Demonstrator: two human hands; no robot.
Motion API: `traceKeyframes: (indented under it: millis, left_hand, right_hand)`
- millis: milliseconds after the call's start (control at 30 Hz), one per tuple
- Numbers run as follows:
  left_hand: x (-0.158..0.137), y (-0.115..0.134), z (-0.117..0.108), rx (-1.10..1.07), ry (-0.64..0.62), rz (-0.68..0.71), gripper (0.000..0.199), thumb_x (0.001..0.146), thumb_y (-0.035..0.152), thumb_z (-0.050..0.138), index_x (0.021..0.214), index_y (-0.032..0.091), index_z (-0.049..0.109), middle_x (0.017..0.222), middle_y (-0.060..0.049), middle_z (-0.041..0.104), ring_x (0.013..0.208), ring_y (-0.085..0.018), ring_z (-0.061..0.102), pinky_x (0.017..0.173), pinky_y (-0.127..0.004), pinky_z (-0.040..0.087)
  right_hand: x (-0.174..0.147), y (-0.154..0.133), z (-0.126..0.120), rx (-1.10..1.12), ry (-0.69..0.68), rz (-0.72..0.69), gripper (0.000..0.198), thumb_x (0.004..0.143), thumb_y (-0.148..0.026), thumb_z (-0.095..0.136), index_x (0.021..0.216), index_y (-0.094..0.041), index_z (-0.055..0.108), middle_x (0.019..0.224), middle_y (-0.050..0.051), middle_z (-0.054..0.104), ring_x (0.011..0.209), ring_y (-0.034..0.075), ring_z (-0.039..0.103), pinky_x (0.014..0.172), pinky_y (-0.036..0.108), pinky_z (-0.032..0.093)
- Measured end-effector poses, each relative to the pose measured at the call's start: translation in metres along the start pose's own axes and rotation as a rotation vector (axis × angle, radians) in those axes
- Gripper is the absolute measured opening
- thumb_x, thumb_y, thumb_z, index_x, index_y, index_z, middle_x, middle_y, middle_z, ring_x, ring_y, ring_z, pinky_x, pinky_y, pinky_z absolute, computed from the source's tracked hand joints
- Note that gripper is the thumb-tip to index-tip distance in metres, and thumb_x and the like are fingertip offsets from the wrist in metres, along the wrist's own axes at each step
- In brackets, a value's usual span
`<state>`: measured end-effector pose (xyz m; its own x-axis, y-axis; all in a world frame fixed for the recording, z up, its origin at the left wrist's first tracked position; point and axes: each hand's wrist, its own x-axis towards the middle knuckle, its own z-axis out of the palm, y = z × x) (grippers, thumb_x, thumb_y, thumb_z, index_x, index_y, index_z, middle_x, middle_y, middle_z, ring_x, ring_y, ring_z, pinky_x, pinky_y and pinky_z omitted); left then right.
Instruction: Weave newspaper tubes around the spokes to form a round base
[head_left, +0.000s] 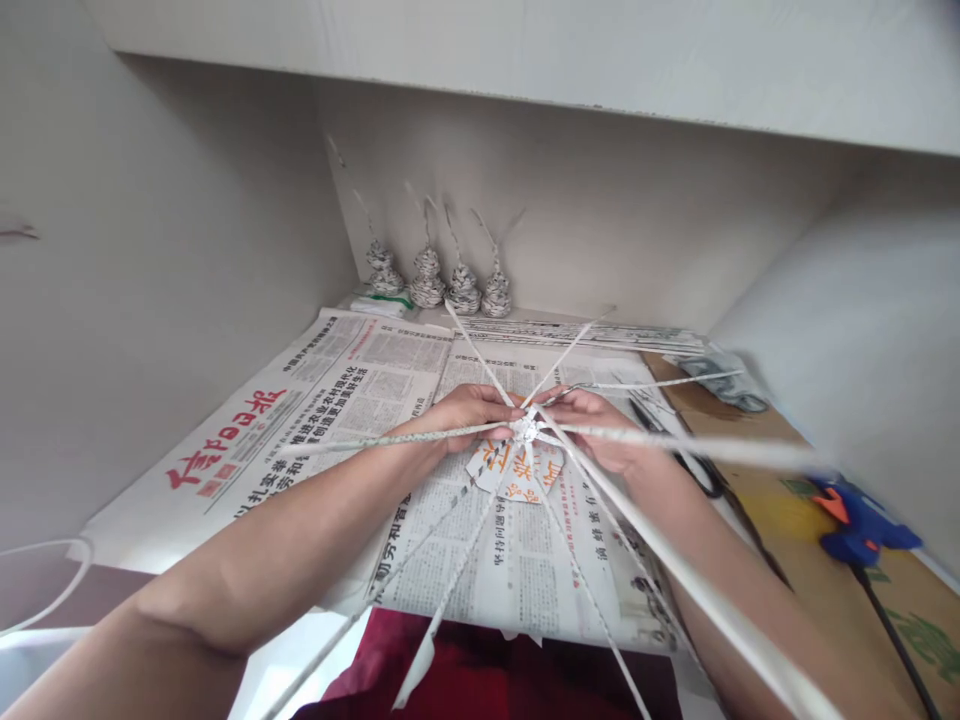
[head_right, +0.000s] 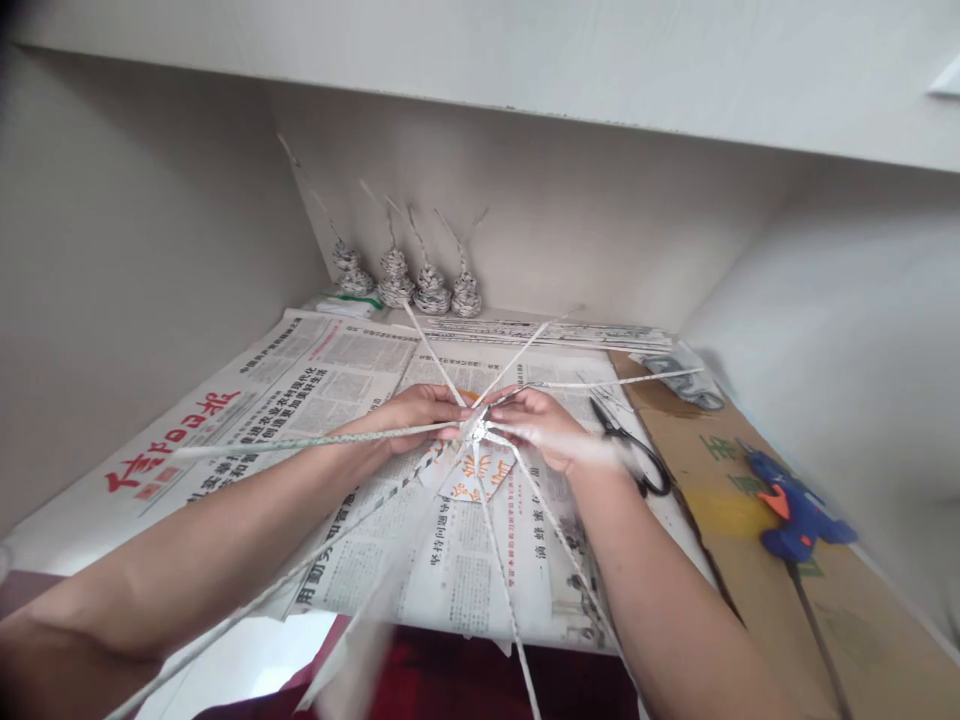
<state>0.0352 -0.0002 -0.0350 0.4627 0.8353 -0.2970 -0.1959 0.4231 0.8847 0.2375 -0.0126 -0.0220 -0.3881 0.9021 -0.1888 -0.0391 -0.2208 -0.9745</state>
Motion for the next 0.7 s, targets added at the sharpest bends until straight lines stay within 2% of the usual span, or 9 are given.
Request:
traceKeyframes:
  millis: [100,267,533,700]
  left_hand:
    - [-0.0002,0.0005,0.0004,-0.012,0.015,0.011,0.037,0.049,0.019,0.086,0.082,0.007,0.073,0.069,-0.006,0.066,0.055,-0.007,0.058,0.049,-0.014,0.046]
    - [-0.0018,0.0002,0.001,0.022,-0.008,0.018,0.044,0.05,0.02,0.086,0.09,0.008,0.073,0.072,-0.007,0.067,0.054,-0.008,0.059,0.049,-0.016,0.047]
    - [-0.0039,-0.0015,0.0015,0.084,-0.042,0.031,0.047,0.052,0.019,0.083,0.097,0.011,0.073,0.074,-0.006,0.069,0.054,-0.008,0.059,0.05,-0.016,0.048]
    - [-0.0048,-0.0011,0.0027,0.074,-0.05,0.031,0.05,0.054,0.016,0.081,0.103,0.011,0.071,0.076,-0.008,0.069,0.05,-0.007,0.057,0.046,-0.016,0.046]
  right_hand:
    - [-0.001,0.0015,0.0062,-0.084,0.01,-0.073,0.032,0.064,-0.023,0.078,0.093,-0.018,0.065,0.082,0.002,0.068,0.071,0.013,0.063,0.063,0.024,0.051]
    - [-0.0011,-0.0008,0.0089,-0.052,-0.009,-0.034,0.034,0.064,-0.031,0.078,0.092,-0.017,0.064,0.082,0.004,0.068,0.074,0.015,0.065,0.066,0.027,0.051]
    - [-0.0073,-0.0042,0.0088,-0.323,-0.08,-0.101,0.035,0.069,-0.033,0.074,0.097,-0.017,0.062,0.08,0.002,0.066,0.061,0.009,0.056,0.053,0.021,0.04]
    - [-0.0093,-0.0057,0.0097,-0.38,-0.127,-0.074,0.036,0.068,-0.032,0.074,0.098,-0.018,0.062,0.076,0.0,0.063,0.063,0.01,0.054,0.056,0.021,0.039]
